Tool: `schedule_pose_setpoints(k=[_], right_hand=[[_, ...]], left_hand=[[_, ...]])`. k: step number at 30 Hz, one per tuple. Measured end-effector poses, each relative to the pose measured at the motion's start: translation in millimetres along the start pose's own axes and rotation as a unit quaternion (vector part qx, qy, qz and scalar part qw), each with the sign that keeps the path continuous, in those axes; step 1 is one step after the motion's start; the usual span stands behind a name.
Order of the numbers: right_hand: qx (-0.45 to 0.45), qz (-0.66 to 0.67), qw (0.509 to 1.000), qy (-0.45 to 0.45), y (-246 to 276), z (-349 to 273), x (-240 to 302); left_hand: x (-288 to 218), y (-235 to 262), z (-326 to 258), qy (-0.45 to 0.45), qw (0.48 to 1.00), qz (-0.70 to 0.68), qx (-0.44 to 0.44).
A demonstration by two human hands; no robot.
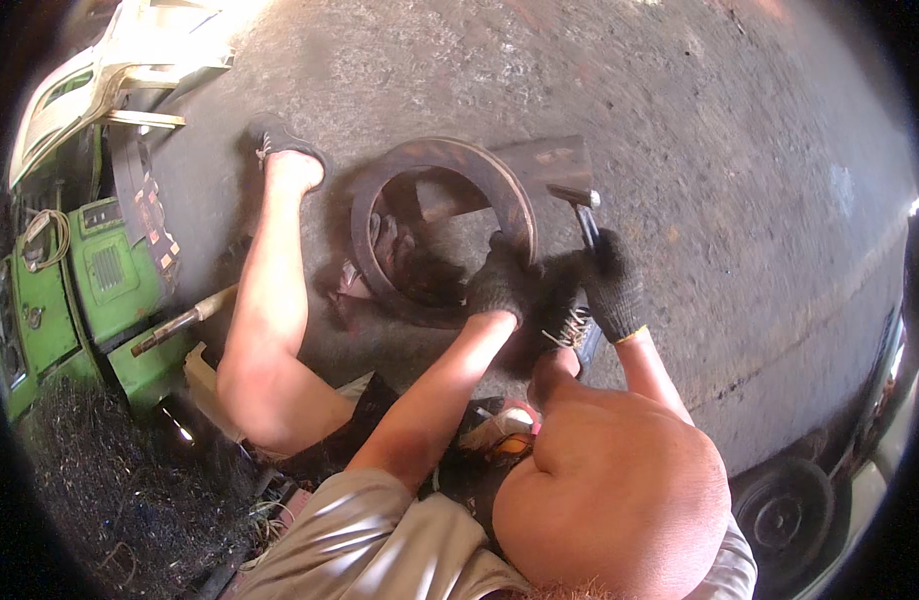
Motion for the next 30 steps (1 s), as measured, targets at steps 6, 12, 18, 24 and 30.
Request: schedule_pose_setpoints(k=[6, 12, 18, 24, 30], right_hand=[[0.018, 0.017, 0.995, 0.098, -18.9, 47.6, 37.6], [-0.01, -0.08, 0.987, 0.136, -34.5, 75.2, 43.6], [-0.027, -0.105, 0.979, 0.173, -44.3, 88.4, 35.7], [0.018, -0.168, 0.984, 0.05, -47.5, 92.1, 15.2], [0.006, -0.084, 0.993, 0.079, -36.0, 78.5, 22.7]], left_hand=[[13.1, -12.1, 24.2, -0.016, 0.994, 0.096, 0.038], [18.4, -15.2, 25.6, -0.042, 0.995, 0.062, 0.072], [17.5, -15.3, 30.3, -0.04, 0.993, 0.078, 0.073], [15.1, -14.0, 30.2, -0.091, 0.995, 0.042, 0.018], [2.4, -0.1, 22.7, -0.072, 0.988, 0.107, 0.087]])
Point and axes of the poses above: each hand's wrist, its own z-axis towards the middle knuckle, its own y-axis out of the back of the hand, x = y × z, the point moved 3 cm from there along z, towards the middle knuckle, and after that the axes turned 11 degrees about x, right-handed, at the moved point
